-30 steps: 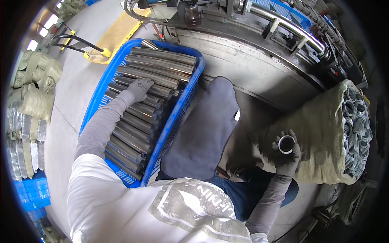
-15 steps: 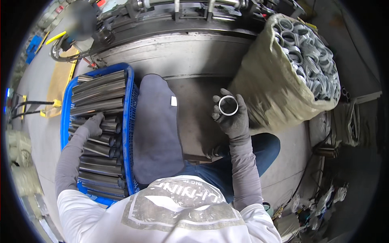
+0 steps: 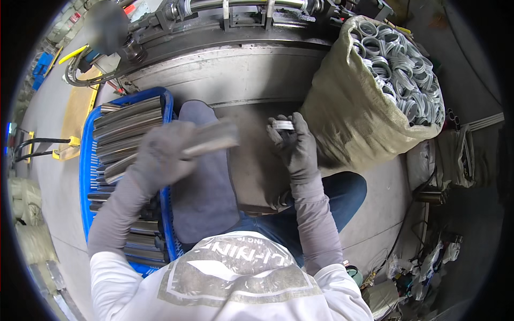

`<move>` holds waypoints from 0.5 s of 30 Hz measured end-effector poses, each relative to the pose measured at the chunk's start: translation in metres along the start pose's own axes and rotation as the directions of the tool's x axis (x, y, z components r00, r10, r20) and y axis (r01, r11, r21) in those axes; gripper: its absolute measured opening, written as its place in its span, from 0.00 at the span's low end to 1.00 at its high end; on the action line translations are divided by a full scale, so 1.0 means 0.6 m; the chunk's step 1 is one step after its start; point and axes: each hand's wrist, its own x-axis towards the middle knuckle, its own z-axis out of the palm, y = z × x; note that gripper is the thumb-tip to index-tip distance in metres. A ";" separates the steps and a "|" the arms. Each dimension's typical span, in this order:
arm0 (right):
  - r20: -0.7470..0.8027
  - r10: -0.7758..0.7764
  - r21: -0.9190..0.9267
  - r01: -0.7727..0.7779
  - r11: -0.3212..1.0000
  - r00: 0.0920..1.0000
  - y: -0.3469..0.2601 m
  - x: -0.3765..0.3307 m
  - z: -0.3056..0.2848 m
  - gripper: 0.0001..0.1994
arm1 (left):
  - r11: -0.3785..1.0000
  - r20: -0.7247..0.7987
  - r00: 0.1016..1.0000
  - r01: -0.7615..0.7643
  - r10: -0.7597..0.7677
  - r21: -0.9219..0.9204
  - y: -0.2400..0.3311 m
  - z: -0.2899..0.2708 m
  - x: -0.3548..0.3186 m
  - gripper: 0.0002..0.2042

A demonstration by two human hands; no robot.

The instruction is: The person fits rings onto the ends of metal tubes by hand and loads each tube into a machine.

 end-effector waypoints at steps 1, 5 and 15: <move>-0.036 -0.097 -0.068 0.094 0.993 0.995 0.005 -0.004 0.024 0.17 | 0.999 0.040 0.999 -0.034 0.032 0.040 0.023 0.015 0.017 0.19; -0.126 -0.168 -0.278 0.127 0.952 0.978 -0.004 -0.040 0.103 0.17 | 0.998 0.135 0.991 -0.004 -0.004 0.064 0.046 0.084 0.066 0.21; 0.169 -0.342 -0.686 0.359 0.633 0.925 0.011 -0.048 0.083 0.22 | 0.993 0.154 0.988 -0.048 0.031 0.108 0.061 0.116 0.094 0.20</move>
